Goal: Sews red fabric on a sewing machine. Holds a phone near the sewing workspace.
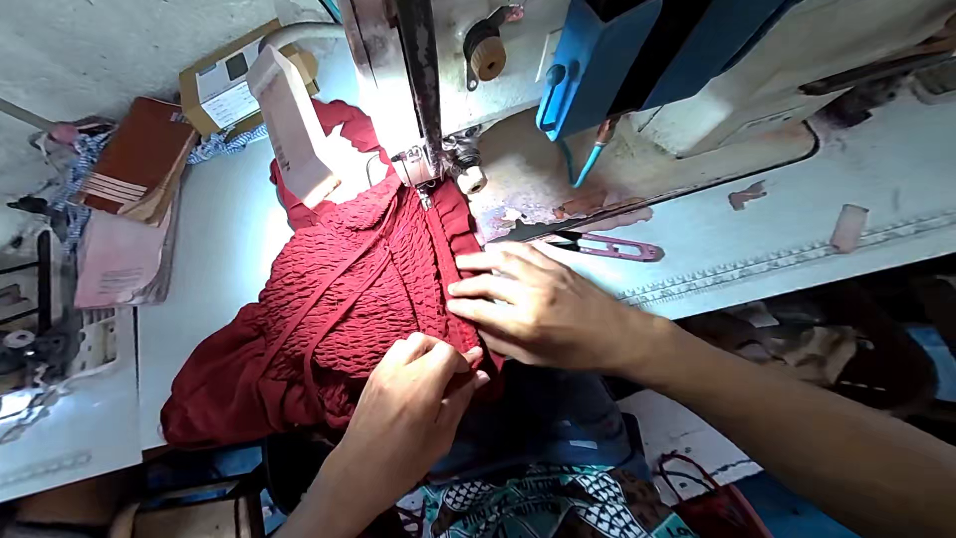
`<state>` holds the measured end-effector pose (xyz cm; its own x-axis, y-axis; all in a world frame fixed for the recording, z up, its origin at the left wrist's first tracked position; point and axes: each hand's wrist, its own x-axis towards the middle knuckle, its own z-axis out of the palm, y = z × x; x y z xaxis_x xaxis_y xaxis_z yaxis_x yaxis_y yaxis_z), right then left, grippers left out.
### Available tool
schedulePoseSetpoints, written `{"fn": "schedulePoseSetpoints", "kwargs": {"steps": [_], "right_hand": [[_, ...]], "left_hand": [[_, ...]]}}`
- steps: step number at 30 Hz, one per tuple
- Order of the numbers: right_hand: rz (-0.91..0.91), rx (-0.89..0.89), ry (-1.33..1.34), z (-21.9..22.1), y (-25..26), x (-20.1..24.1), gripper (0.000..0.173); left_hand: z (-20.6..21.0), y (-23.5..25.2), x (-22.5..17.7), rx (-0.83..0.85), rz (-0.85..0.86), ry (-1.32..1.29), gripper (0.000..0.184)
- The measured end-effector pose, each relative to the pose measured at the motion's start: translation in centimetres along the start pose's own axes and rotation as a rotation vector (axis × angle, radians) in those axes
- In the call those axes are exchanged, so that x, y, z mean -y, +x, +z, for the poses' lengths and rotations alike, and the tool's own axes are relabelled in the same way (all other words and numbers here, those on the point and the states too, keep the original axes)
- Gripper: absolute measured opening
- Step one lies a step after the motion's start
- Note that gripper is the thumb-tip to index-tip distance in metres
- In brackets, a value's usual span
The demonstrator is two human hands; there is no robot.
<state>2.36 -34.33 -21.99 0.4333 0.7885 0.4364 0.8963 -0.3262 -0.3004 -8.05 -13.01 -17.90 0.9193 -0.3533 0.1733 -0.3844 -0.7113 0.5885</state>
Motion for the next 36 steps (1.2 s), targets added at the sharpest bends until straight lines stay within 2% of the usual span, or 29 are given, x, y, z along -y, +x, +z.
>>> {"fn": "schedulePoseSetpoints", "kwargs": {"steps": [4,6,8,10,11,13,15,17,21,27,36], "right_hand": [[0.072,-0.025,0.036,0.1,-0.3,2.1,0.024],[0.135,-0.037,0.047,1.1,-0.8,3.5,0.024],[0.168,-0.054,0.027,2.5,-1.5,4.4,0.022],[0.162,-0.091,0.020,3.3,-1.9,4.3,0.021],[0.157,-0.095,0.002,3.5,-2.0,4.3,0.019],[0.174,-0.068,-0.022,3.8,-2.2,4.5,0.019],[0.205,-0.057,-0.022,3.8,-2.3,4.6,0.022],[0.227,-0.071,-0.016,3.9,-2.4,4.7,0.022],[0.269,-0.095,-0.017,4.2,-2.4,5.2,0.022],[0.292,-0.104,-0.037,4.3,-2.3,5.3,0.022],[0.260,-0.046,-0.038,3.8,-0.2,2.3,0.023]], "left_hand": [[-1.4,0.1,-0.7,-0.012,0.013,0.024,0.022],[-2.5,0.5,-0.6,0.044,0.034,0.075,0.023],[-3.3,1.5,-0.2,0.168,0.063,0.104,0.028],[-3.3,3.7,0.7,0.164,0.094,0.042,0.025],[-3.0,5.2,1.5,0.123,0.134,0.027,0.023],[-2.2,7.6,4.7,0.105,0.202,0.095,0.029],[-1.6,8.9,9.3,0.120,0.181,0.240,0.036],[-1.7,8.8,11.8,0.113,0.165,0.265,0.039],[-2.0,8.5,12.3,0.121,0.175,0.257,0.042],[-1.6,8.5,12.2,0.099,0.191,0.267,0.038],[-2.0,10.4,13.9,0.074,0.221,0.246,0.038]]}}
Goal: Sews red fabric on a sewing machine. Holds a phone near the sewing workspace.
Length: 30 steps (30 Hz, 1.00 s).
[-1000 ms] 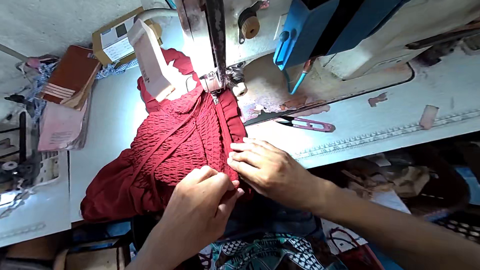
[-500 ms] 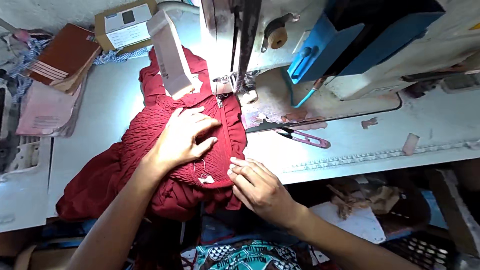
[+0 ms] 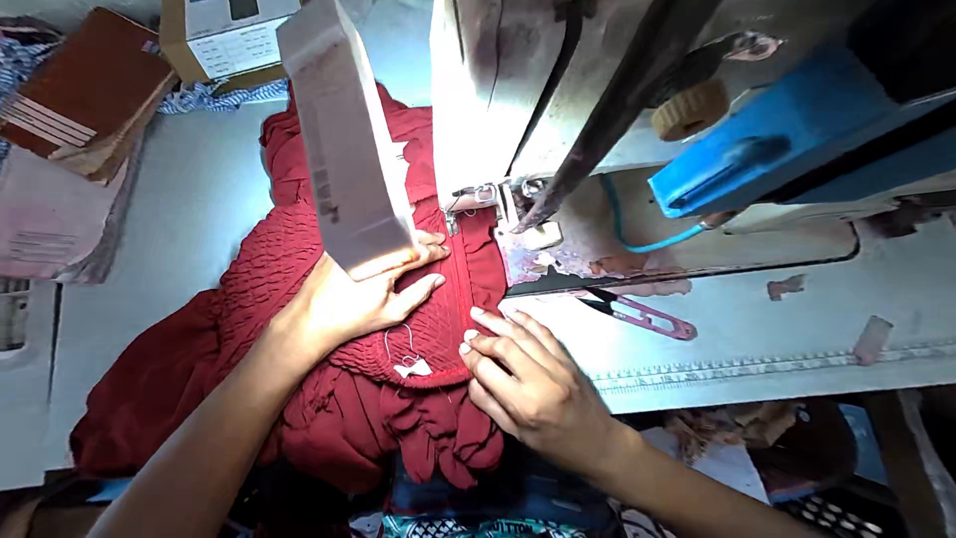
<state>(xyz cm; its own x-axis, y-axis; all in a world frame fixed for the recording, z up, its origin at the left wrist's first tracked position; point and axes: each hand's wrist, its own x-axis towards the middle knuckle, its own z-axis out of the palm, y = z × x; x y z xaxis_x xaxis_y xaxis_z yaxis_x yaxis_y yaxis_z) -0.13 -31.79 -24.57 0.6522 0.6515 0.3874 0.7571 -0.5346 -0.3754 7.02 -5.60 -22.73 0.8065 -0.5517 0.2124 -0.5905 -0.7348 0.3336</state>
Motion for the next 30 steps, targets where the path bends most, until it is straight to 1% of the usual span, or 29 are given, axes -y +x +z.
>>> {"fn": "schedulePoseSetpoints", "kwargs": {"steps": [4,6,8,10,13,16,18,20,22,24,25,26,28,29,30], "right_hand": [[-0.006,-0.006,0.035,0.5,1.5,-1.1,0.023],[-0.016,-0.006,0.042,0.6,2.2,-1.6,0.024],[-0.026,-0.002,0.042,0.5,2.9,-2.2,0.024],[-0.033,0.004,0.032,0.4,3.7,-2.8,0.024],[-0.057,-0.016,0.011,0.6,5.2,-3.7,0.024],[-0.045,-0.036,-0.031,1.1,6.1,-4.2,0.025],[-0.023,-0.061,-0.057,1.5,6.4,-4.3,0.025],[-0.014,-0.085,-0.073,2.0,6.3,-4.2,0.025],[-0.002,-0.121,-0.073,2.2,6.2,-4.3,0.026],[0.033,-0.155,-0.033,1.8,5.2,-4.3,0.030],[0.065,-0.194,-0.006,1.2,4.4,-3.6,0.030],[0.095,-0.278,0.011,0.2,3.6,-2.5,0.029],[0.149,-0.503,0.028,-3.0,2.0,-0.2,0.025],[0.196,-0.618,0.028,-5.1,1.8,0.6,0.024],[0.263,-0.736,0.039,-7.2,2.3,1.0,0.029]], "left_hand": [[-0.6,1.3,1.3,-0.027,0.044,-0.034,0.034],[-0.8,1.9,2.1,-0.030,0.076,-0.021,0.035],[-1.1,2.7,2.5,-0.068,0.133,0.000,0.034],[-1.5,3.6,2.8,-0.081,0.145,0.011,0.035],[-2.0,4.6,3.5,-0.076,0.157,0.044,0.041],[-1.7,5.2,5.1,-0.014,0.161,0.118,0.049],[-1.8,5.5,5.6,0.052,0.117,0.125,0.051],[-2.4,5.2,4.2,0.084,0.035,0.170,0.047],[-3.3,4.3,0.5,0.104,-0.099,0.259,0.042],[-2.9,2.7,-3.7,0.173,-0.301,0.328,0.048],[-1.9,1.7,-5.2,0.171,-0.381,0.324,0.050],[-0.6,0.8,-5.9,0.112,-0.407,0.323,0.052],[2.6,-0.8,-6.0,-0.126,-0.354,0.360,0.051],[3.4,-1.1,-5.9,-0.214,-0.332,0.360,0.049],[3.7,-1.4,-5.7,-0.253,-0.321,0.363,0.049]]}}
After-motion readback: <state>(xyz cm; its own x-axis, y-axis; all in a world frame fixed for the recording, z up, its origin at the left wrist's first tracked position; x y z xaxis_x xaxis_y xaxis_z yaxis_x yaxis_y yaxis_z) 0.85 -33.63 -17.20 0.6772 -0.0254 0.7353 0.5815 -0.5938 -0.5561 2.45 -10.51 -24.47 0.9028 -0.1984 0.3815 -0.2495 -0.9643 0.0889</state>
